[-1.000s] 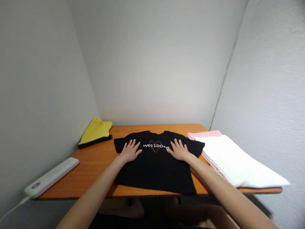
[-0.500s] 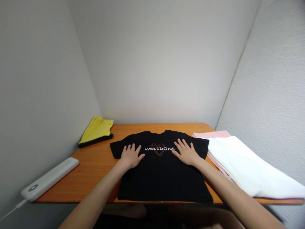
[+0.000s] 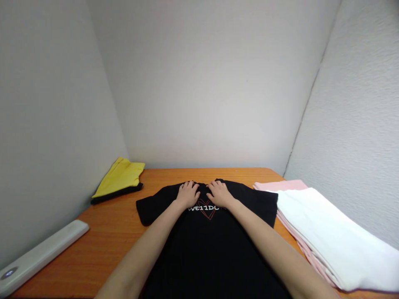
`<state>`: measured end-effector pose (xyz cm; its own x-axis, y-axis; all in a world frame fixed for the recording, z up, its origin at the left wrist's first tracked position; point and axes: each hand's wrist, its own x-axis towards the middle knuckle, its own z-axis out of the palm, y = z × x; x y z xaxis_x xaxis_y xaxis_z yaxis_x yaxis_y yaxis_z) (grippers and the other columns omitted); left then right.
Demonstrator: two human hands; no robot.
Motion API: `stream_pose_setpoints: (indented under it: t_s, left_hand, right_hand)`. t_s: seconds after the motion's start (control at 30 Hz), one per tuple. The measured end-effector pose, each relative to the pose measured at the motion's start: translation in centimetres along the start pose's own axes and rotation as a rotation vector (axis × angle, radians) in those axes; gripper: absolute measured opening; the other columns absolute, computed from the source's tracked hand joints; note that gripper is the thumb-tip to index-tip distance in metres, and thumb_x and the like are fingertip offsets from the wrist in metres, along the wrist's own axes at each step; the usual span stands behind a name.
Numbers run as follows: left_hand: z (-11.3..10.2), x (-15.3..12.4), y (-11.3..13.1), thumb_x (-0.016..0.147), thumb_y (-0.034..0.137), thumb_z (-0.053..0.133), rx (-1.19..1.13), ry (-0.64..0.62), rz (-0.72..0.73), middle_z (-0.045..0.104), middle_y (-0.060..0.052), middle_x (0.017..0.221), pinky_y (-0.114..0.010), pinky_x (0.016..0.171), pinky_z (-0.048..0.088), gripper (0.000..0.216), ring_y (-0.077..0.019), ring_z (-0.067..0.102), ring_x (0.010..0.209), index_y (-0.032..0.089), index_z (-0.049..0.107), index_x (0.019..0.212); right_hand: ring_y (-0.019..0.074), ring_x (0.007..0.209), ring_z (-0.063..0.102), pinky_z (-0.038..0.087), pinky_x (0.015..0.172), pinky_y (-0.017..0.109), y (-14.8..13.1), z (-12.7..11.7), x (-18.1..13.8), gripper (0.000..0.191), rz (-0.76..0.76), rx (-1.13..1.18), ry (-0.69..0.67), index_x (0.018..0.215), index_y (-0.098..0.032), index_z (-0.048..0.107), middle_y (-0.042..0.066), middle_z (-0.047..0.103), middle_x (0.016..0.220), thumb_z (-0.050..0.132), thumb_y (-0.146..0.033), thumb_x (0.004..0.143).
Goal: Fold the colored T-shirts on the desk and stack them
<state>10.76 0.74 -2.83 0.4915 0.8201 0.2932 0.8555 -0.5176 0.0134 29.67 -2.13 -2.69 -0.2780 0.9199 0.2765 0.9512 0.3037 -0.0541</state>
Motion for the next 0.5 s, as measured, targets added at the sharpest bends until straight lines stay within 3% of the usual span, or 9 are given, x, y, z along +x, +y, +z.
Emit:
stream_pose_setpoints:
  t_s: [0.1,0.23,0.37,0.5]
  left_hand:
    - [1.6,0.0,-0.8,0.095,0.045,0.033,-0.010,-0.009,-0.026,0.047,-0.008,0.143,-0.048,0.112,0.025,0.047,-0.0259,0.042,0.131,0.028,0.047,0.136]
    - [2.3,0.4,-1.4,0.095,0.053,0.025,-0.042,-0.108,-0.059,0.031,-0.005,0.156,-0.054,0.116,0.009,0.056,-0.0258,0.022,0.144,0.030,0.036,0.145]
    - [2.0,0.9,-1.5,0.095,0.057,0.020,-0.067,-0.181,-0.058,0.020,-0.004,0.159,-0.055,0.116,0.004,0.062,-0.0254,0.015,0.147,0.029,0.029,0.150]
    - [2.1,0.9,-1.7,0.095,0.057,0.020,-0.075,-0.186,-0.043,0.017,-0.005,0.159,-0.054,0.117,0.004,0.063,-0.0254,0.014,0.147,0.027,0.028,0.150]
  right_hand:
    - [0.0276,0.125,0.041,0.030,0.102,0.043,0.3,1.4,0.1,0.044,0.049,0.025,-0.008,0.132,-0.021,0.051,0.011,0.050,0.137,0.042,-0.041,0.094]
    - [0.0250,0.140,0.023,0.013,0.113,0.048,0.9,2.3,0.3,0.053,0.100,0.052,-0.084,0.143,-0.025,0.042,0.005,0.032,0.153,0.034,-0.047,0.096]
    - [0.0243,0.145,0.011,0.006,0.115,0.050,1.3,2.4,0.7,0.059,0.102,0.063,-0.178,0.150,-0.026,0.031,0.001,0.016,0.159,0.028,-0.052,0.096]
    - [0.0242,0.145,0.008,0.006,0.115,0.049,1.4,2.4,0.7,0.061,0.097,0.053,-0.190,0.151,-0.026,0.027,0.001,0.013,0.159,0.026,-0.053,0.097]
